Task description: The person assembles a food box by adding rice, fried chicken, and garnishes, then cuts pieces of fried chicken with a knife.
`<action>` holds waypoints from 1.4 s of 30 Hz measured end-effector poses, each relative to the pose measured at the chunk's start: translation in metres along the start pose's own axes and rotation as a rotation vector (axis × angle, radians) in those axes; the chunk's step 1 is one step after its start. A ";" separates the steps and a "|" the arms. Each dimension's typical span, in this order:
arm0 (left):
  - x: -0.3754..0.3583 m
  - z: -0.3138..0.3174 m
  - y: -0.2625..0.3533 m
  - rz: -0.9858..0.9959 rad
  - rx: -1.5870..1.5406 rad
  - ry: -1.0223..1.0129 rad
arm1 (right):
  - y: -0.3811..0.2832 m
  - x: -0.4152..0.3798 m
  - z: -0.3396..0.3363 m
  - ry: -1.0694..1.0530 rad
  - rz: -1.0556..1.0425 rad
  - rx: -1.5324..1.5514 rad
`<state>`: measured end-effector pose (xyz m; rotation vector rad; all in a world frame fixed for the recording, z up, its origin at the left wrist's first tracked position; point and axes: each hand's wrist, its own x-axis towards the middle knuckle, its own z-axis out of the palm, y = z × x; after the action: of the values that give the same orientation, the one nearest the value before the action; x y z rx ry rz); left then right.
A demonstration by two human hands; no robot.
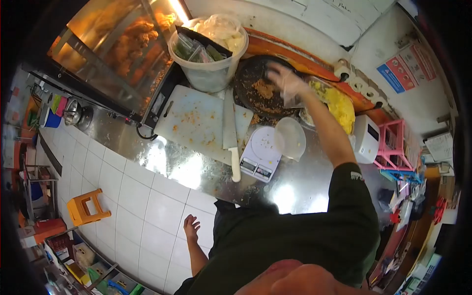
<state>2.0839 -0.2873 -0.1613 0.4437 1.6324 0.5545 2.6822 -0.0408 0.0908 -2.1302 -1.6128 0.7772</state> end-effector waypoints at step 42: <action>-0.004 -0.024 -0.050 -0.280 -0.013 0.081 | -0.091 -0.059 -0.010 0.483 -0.029 0.397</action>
<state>2.0624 -0.3326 -0.1854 0.1797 1.7321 0.3765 2.6075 -0.0704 0.1641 -1.8219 -1.1270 0.4713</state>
